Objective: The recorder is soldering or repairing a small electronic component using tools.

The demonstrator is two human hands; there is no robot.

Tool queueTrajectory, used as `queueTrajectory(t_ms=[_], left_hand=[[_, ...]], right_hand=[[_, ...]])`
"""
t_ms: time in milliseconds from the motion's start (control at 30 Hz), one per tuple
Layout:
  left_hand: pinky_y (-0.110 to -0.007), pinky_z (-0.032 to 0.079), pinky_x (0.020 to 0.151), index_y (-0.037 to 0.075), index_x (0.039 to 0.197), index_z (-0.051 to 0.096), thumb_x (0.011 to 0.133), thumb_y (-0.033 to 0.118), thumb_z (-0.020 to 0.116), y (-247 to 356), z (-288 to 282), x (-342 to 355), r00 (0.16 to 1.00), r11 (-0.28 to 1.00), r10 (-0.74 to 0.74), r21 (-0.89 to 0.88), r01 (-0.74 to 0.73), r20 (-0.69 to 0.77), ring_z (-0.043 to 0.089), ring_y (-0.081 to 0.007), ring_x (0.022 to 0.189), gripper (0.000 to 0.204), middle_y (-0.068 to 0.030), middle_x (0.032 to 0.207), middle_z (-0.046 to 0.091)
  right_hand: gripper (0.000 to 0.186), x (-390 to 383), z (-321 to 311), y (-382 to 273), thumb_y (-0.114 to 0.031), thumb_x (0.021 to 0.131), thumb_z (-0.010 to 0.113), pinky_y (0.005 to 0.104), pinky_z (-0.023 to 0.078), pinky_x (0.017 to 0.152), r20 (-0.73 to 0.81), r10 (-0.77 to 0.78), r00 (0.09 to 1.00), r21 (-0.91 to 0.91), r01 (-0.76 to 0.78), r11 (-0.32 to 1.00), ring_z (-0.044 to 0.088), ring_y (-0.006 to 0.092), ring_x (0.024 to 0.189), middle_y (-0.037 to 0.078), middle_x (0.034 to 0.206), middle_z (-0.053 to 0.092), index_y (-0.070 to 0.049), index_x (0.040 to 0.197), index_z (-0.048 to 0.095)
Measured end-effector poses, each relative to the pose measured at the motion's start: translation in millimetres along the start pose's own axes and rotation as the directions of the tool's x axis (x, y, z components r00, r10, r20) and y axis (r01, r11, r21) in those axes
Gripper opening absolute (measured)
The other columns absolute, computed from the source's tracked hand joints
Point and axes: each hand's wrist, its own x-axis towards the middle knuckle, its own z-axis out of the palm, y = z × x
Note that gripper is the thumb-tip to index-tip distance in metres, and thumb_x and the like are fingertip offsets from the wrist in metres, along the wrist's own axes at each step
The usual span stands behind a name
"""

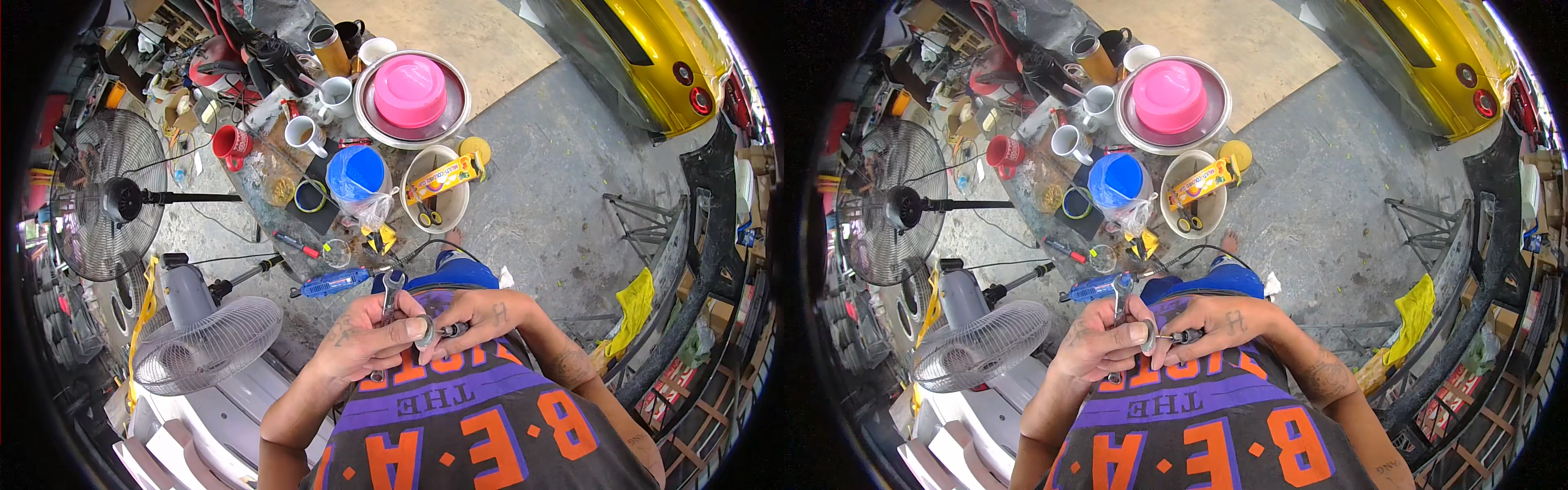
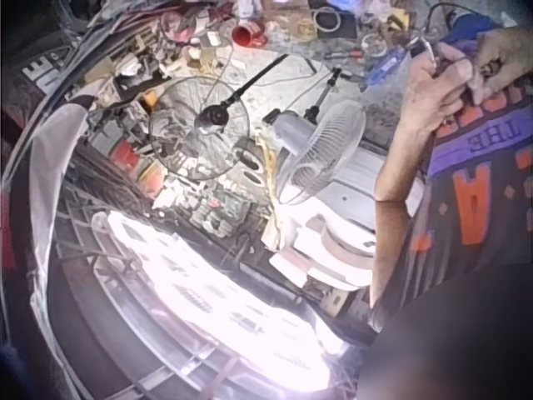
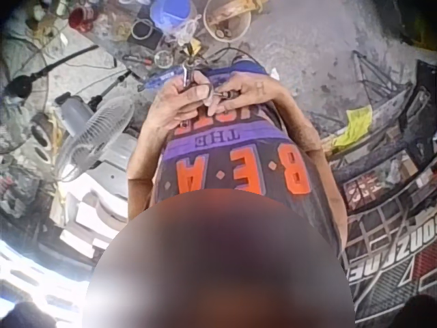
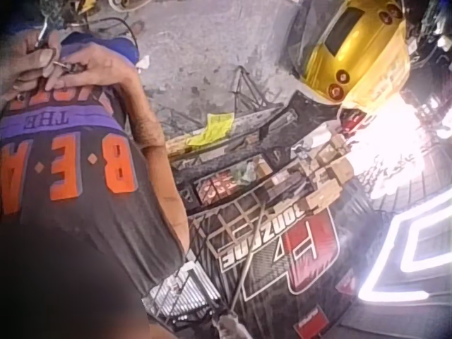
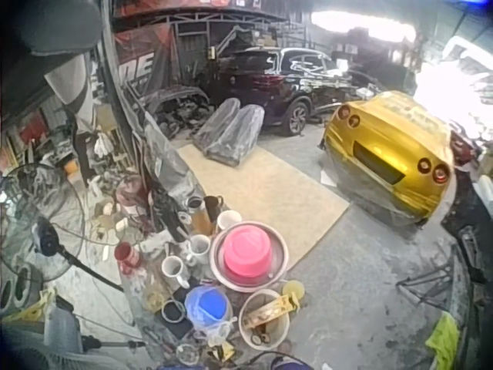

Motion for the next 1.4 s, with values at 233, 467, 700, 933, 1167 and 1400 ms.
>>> queueTrajectory(t_ms=[233,467,700,933,1167,1400], left_hand=[[-0.017,0.019,0.036,-0.001,0.098,0.060,0.091,0.018,0.066,0,8,1,0.998,0.989,0.031,0.148,-0.021,-0.061,0.029,0.0007,0.044,0.021,-0.0002,0.071,0.054],[-0.019,0.017,0.037,-0.002,0.099,0.062,0.091,0.023,0.066,-3,15,-2,0.989,0.963,0.116,0.253,-0.090,-0.090,0.028,-0.0001,0.042,0.026,-0.0002,0.069,0.054],[-0.018,0.020,0.039,0.005,0.094,0.063,0.088,0.017,0.069,6,13,3,0.992,0.954,0.044,0.301,-0.007,-0.117,0.031,0.0014,0.045,0.015,0.0027,0.072,0.059],[-0.018,0.023,0.037,0.002,0.096,0.059,0.088,0.017,0.069,7,8,2,0.991,0.945,0.032,0.326,0.012,-0.129,0.034,-0.0007,0.045,0.020,-0.0102,0.098,0.067],[-0.018,0.023,0.038,0.002,0.095,0.058,0.089,0.017,0.069,12,14,4,0.985,0.930,0.019,0.365,0.045,-0.171,0.034,-0.0005,0.045,0.020,-0.0105,0.098,0.067],[-0.018,0.023,0.038,0.003,0.093,0.059,0.089,0.016,0.068,16,20,6,0.981,0.921,-0.019,0.379,0.093,-0.193,0.033,-0.0001,0.046,0.016,-0.0093,0.096,0.067]], right_hand=[[0.027,-4,6,13,-0.026,0.092,0.064,0.0283,0.048,0.082,0.014,0.015,1.000,0.030,-0.015,0.999,0.064,0.0150,0.089,0.008,0.096,0.071,-0.005,0.109,0.069],[0.028,-7,6,17,-0.026,0.092,0.064,0.0282,0.048,0.081,0.016,0.046,0.999,0.087,-0.048,0.995,0.063,0.0144,0.089,0.007,0.097,0.070,-0.005,0.109,0.069],[0.027,-8,5,19,-0.026,0.091,0.064,0.0284,0.047,0.081,0.003,0.029,1.000,0.061,-0.029,0.998,0.063,0.0141,0.090,0.007,0.097,0.070,-0.006,0.109,0.070],[0.024,-10,7,16,-0.026,0.089,0.067,0.0278,0.046,0.076,-0.065,0.002,0.998,0.051,0.001,0.999,0.058,0.0136,0.081,0.004,0.086,0.064,-0.004,0.100,0.068],[0.021,-19,15,27,-0.020,0.092,0.063,0.0259,0.046,0.066,-0.250,0.046,0.967,0.338,0.043,0.940,0.057,0.0122,0.072,0.002,0.082,0.060,-0.001,0.100,0.058],[0.019,-21,17,37,-0.018,0.095,0.059,0.0279,0.048,0.062,-0.325,-0.229,0.918,-0.006,0.240,0.971,0.060,0.0131,0.067,0.007,0.079,0.066,0.000,0.099,0.064]])
